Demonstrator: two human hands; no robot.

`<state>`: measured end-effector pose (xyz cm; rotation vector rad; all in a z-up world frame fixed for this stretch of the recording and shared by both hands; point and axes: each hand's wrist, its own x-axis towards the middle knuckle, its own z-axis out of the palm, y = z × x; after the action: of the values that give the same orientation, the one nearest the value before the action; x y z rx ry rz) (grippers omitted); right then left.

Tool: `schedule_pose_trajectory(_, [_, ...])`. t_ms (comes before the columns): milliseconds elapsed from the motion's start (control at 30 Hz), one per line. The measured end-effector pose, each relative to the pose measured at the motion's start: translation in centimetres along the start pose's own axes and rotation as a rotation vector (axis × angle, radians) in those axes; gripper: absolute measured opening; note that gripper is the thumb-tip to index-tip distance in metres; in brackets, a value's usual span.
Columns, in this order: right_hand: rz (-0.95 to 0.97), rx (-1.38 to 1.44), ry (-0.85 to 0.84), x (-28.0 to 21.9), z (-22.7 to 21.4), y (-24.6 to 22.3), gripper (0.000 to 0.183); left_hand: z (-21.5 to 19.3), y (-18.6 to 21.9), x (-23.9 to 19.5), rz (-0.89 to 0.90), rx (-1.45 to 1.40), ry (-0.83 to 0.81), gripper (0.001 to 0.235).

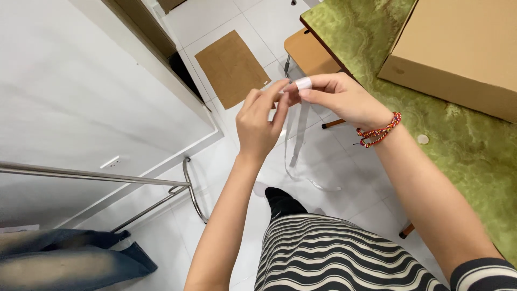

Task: The person unties a white ribbon from a cardboard box, opens it, and removes a black garment wrapped in plastic. They unfold the garment, place it on a blue hanger, and hang it on a clothing rack. The person then folds the plastic wrap and places it into a separate box.

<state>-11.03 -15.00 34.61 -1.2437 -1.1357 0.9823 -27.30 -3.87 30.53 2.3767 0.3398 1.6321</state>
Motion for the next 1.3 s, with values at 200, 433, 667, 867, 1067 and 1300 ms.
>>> schedule_pose_trajectory(200, [0.009, -0.046, -0.077, -1.2, 0.9, -4.6, 0.027, 2.4, -1.2, -1.3, -0.938, -0.874, -0.19, 0.069])
schedule_pose_trajectory(433, [-0.109, -0.084, -0.01, -0.9, -1.2, -4.6, 0.027, 5.5, 0.6, -1.3, -0.951, -1.375, -0.542, 0.11])
schedule_pose_trajectory(667, [-0.066, 0.081, 0.129, 1.0, -3.7, 0.2, 0.068, 5.9, 1.3, 1.4, -0.828, -1.276, -0.696, 0.043])
schedule_pose_trajectory(867, [0.084, 0.222, 0.157, 0.0, -5.0, 14.5, 0.078, 3.2, 3.0, 4.5, -0.823, -1.296, -0.6, 0.034])
schedule_pose_trajectory(1067, [0.176, 0.236, -0.058, -3.3, -1.2, 11.8, 0.087, 2.1, 0.4, 5.6, -0.784, -1.283, -0.453, 0.042])
schedule_pose_trajectory(1300, [0.106, -0.013, -0.231, -5.4, -0.9, 5.7, 0.071, 1.0, -4.1, 4.2, -1.092, -1.228, -0.037, 0.037])
